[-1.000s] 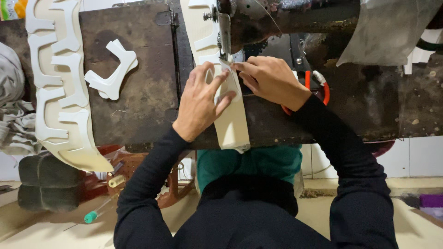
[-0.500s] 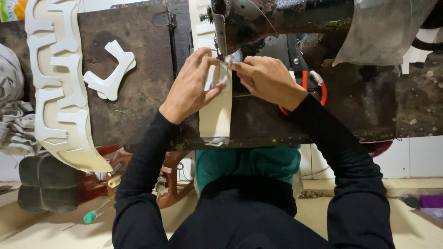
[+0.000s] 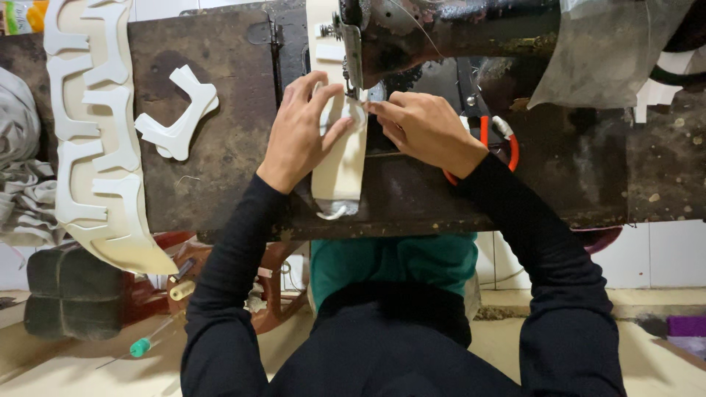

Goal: The person sews cream-colored shoe upper components on an industrial sewing machine at a workbench, guiding the fabric under the needle and repositioning pieces. They then move to the floor, sit down, and trim excess material from the stitched shoe parts with red-handled scissors.

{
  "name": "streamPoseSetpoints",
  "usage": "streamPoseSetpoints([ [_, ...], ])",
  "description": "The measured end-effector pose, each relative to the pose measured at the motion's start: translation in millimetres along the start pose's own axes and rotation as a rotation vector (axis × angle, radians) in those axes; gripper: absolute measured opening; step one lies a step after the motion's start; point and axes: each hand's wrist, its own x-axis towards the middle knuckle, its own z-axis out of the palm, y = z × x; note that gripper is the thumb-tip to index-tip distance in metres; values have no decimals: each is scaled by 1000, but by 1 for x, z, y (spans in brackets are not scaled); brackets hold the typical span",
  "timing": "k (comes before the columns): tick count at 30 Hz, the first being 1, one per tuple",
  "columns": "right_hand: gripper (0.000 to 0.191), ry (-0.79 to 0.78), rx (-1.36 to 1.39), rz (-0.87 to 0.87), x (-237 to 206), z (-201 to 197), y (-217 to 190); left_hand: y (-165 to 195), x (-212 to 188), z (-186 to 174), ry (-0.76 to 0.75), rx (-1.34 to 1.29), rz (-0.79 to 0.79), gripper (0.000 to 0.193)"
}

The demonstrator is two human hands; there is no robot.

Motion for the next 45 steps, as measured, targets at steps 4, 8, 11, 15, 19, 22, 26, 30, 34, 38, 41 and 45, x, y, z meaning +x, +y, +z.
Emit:
streamPoseSetpoints([
  [4, 23, 55, 184, 6, 2, 1, 10, -5, 2, 0, -12, -65, 3, 39],
  [8, 18, -50, 252, 356, 10, 16, 53, -18, 11, 1, -43, -91, 14, 32],
  [11, 12, -170, -96, 317, 11, 38, 97, -29, 17, 3, -78, -99, 43, 29],
  [15, 9, -132, -573, 56, 9, 67, 133, -41, 21, 8, -86, -84, 86, 26],
  [19, 11, 206, 634, 432, 8, 72, 129, -51, 32, 7, -127, -113, 103, 23],
  [22, 19, 272, 263, -3, 9, 64, 117, -53, 38, 3, -162, -135, 124, 19],
  [26, 17, 70, 628, 601, 13, 54, 101, -43, 31, 0, -86, -86, 122, 21],
  [30, 15, 229, 778, 382, 12, 53, 95, -26, 18, 1, -10, -44, 57, 26],
  [34, 14, 203, 815, 441, 12, 57, 96, -14, 12, 1, 47, -47, 11, 26],
  [38, 14, 240, 901, 367, 10, 61, 101, -4, 6, 3, 72, -39, -41, 25],
  [41, 14, 207, 916, 304, 8, 61, 104, 3, 1, 7, 71, -14, -61, 22],
  [45, 12, 123, 607, 361, 6, 60, 104, 9, -5, 10, 147, -9, -53, 19],
])
